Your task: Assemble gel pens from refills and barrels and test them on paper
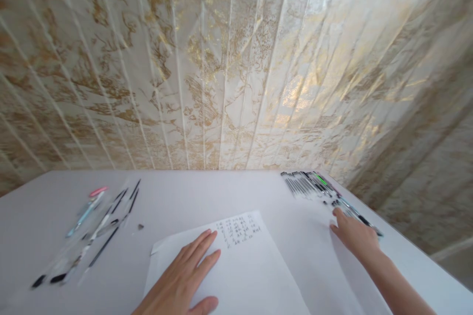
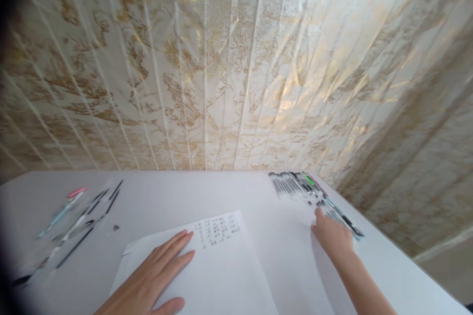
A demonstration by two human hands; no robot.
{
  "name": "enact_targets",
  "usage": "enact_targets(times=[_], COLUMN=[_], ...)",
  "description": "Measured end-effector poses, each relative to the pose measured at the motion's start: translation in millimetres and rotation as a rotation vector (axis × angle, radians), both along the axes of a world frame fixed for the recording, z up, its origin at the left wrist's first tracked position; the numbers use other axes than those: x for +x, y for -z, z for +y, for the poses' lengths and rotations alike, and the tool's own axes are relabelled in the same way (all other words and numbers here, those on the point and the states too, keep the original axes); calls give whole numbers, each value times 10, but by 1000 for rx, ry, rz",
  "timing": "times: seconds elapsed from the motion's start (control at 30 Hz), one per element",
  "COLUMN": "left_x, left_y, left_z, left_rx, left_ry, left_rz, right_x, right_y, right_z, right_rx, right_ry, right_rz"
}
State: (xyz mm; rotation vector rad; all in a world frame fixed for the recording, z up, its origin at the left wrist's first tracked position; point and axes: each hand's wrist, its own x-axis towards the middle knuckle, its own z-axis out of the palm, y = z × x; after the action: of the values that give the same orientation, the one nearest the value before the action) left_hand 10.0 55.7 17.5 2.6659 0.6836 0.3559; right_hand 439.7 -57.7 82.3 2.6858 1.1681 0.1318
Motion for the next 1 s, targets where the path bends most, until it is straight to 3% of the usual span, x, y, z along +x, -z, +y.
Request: enact_targets(times=[0.13, 0.33, 0.47, 0.63, 0.8, 0.9, 1.0], left_x=[45, 51, -85, -581, -1260, -1557, -1695], left_y=[-144, -362, -429, -632, -811, -909, -963], left_z=[-21, -75, -27, 317, 798, 951, 966], left_rx=[-112, -115, -57, -6, 12, -9, -50], left_ry=[8, -21, -209, -571, -821, -923, -959], left_rz=[46, -140, -220, -149, -83, -11, 55], right_x=[-504, -1907, -2611, -2802, -2734, -2728, -2752], right_y=[74, 184, 388, 563, 553, 518, 493], right_z=[233, 783, 998, 1026, 947, 935, 928], right_rx=[107, 229, 317, 423, 452, 448, 454], right_ry=[-161, -678, -878, -965, -928, -945, -971], right_rz=[100, 288, 405, 596, 792, 839, 853])
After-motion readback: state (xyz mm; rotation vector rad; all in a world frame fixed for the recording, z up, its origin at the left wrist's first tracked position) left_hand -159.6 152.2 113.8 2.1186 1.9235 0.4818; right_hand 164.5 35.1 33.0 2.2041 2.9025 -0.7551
